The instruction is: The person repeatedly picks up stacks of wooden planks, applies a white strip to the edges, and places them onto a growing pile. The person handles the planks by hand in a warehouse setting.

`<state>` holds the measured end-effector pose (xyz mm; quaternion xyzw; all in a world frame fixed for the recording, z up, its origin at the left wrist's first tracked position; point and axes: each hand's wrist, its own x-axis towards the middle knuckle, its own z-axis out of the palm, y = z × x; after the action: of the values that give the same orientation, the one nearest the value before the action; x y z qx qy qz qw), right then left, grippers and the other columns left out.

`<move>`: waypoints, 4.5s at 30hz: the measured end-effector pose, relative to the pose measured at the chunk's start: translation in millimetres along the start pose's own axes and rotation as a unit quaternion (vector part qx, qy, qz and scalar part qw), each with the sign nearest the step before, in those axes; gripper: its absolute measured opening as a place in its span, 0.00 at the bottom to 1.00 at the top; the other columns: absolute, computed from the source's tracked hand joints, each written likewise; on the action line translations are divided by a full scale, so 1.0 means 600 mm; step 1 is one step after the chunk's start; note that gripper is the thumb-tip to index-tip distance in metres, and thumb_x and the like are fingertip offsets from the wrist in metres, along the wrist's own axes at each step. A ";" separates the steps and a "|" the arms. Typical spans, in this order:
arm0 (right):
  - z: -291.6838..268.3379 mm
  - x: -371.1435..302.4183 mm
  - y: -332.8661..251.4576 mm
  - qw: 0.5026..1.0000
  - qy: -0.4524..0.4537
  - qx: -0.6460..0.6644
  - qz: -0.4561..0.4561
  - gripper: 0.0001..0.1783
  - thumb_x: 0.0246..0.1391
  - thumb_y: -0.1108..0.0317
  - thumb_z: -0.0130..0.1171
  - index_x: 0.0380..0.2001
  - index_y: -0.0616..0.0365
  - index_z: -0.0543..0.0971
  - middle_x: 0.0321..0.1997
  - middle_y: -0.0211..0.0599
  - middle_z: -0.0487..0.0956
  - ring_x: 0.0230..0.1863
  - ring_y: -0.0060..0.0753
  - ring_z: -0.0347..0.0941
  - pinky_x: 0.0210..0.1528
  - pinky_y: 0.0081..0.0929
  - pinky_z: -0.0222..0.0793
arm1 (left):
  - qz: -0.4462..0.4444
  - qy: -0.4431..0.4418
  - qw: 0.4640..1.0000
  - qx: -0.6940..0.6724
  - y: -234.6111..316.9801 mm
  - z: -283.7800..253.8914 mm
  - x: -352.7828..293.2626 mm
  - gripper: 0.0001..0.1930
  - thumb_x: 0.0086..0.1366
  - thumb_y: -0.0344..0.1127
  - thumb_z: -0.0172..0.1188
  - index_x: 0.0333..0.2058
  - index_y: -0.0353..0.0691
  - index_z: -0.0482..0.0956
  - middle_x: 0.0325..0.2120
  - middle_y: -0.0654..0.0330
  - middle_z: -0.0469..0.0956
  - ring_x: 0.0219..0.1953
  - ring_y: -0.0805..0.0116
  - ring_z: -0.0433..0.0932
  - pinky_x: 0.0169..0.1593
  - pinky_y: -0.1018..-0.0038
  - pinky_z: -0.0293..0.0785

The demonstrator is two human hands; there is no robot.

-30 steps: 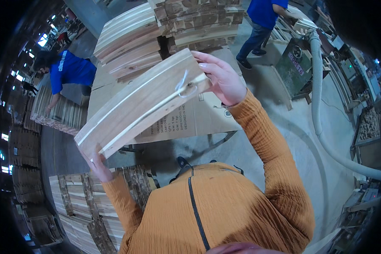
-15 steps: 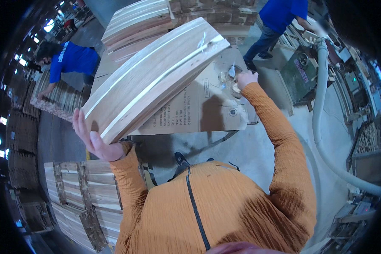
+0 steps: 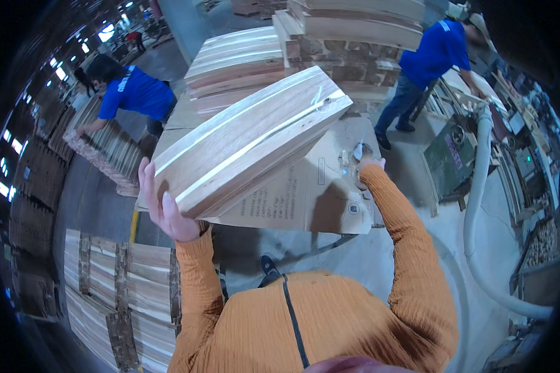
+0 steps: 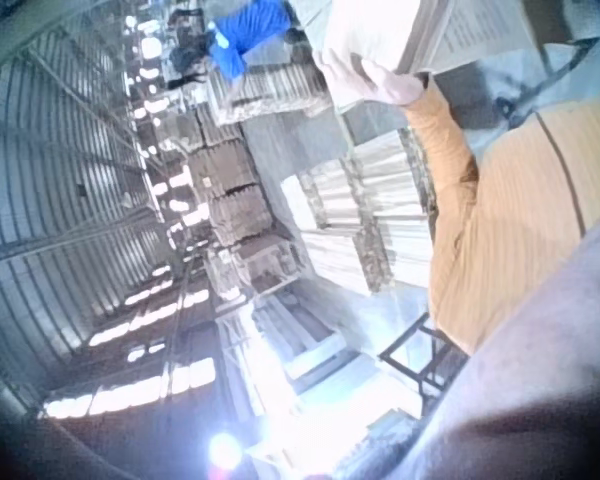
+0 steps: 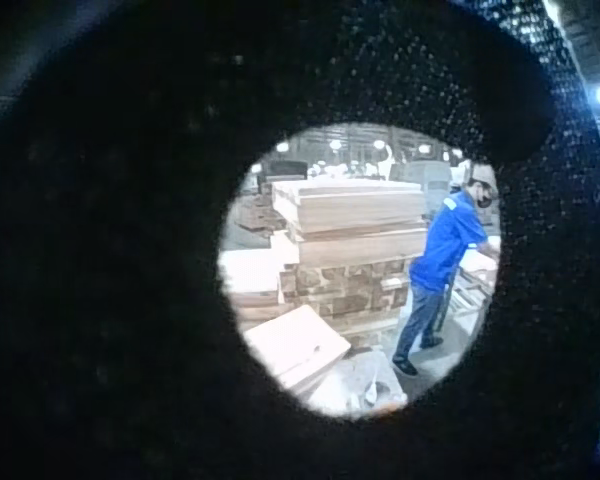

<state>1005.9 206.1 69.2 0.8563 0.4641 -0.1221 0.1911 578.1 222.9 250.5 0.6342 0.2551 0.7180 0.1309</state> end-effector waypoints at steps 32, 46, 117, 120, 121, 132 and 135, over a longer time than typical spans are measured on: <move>-0.407 -0.177 -0.022 0.724 0.348 0.370 -0.467 0.07 0.46 0.68 0.60 0.27 0.61 0.79 0.24 0.35 0.74 0.26 0.27 0.70 0.32 0.23 0.67 | -0.005 0.010 1.000 -0.019 -0.039 -0.004 0.031 0.19 0.57 0.29 0.39 0.43 0.26 0.72 0.56 0.39 0.58 0.53 0.55 0.67 0.52 0.65 0.66; -0.369 -0.219 -0.048 0.721 0.546 0.092 -0.416 0.18 0.41 0.81 0.51 0.39 0.58 0.77 0.37 0.33 0.72 0.40 0.37 0.68 0.44 0.27 0.66 | -0.003 0.017 0.999 -0.033 -0.053 -0.010 0.034 0.18 0.57 0.30 0.40 0.42 0.28 0.72 0.54 0.39 0.60 0.54 0.55 0.65 0.53 0.66 0.65; -0.317 -0.197 -0.057 0.787 0.553 0.114 -0.250 0.39 0.41 0.75 0.52 0.59 0.30 0.61 0.64 0.31 0.59 0.61 0.49 0.54 0.56 0.50 0.53 | -0.003 0.025 0.999 -0.031 -0.058 -0.005 0.038 0.17 0.57 0.29 0.40 0.40 0.27 0.73 0.54 0.41 0.61 0.51 0.59 0.68 0.52 0.68 0.63; -0.314 -0.192 -0.058 0.796 0.541 0.107 -0.250 0.39 0.41 0.75 0.51 0.59 0.30 0.61 0.64 0.31 0.60 0.62 0.49 0.53 0.57 0.50 0.53 | 0.000 0.023 0.999 -0.030 -0.058 -0.003 0.039 0.17 0.57 0.29 0.40 0.40 0.27 0.73 0.53 0.40 0.62 0.52 0.58 0.67 0.53 0.68 0.63; -0.316 -0.195 -0.061 0.794 0.542 0.112 -0.251 0.39 0.41 0.76 0.49 0.59 0.30 0.62 0.63 0.31 0.60 0.62 0.49 0.54 0.57 0.50 0.53 | 0.001 0.023 0.999 -0.031 -0.058 -0.005 0.039 0.17 0.57 0.29 0.40 0.40 0.27 0.73 0.53 0.40 0.62 0.52 0.58 0.67 0.53 0.68 0.63; -0.320 -0.192 -0.063 0.780 0.530 0.186 -0.277 0.36 0.44 0.75 0.46 0.57 0.28 0.64 0.63 0.32 0.61 0.62 0.51 0.54 0.58 0.51 0.52 | -0.003 0.030 0.999 -0.028 -0.067 -0.005 0.043 0.16 0.57 0.29 0.40 0.38 0.27 0.74 0.49 0.40 0.66 0.57 0.55 0.61 0.55 0.67 0.58; -0.317 -0.189 -0.066 0.790 0.513 0.186 -0.280 0.35 0.44 0.75 0.46 0.56 0.28 0.65 0.63 0.32 0.60 0.62 0.51 0.53 0.58 0.50 0.52 | -0.003 0.028 0.999 -0.028 -0.069 -0.006 0.043 0.16 0.56 0.29 0.40 0.38 0.27 0.74 0.48 0.41 0.67 0.57 0.55 0.61 0.55 0.67 0.58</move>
<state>917.7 224.6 274.9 0.6446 0.6814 0.2035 -0.2805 564.6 269.7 250.0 0.6093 0.2405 0.7417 0.1439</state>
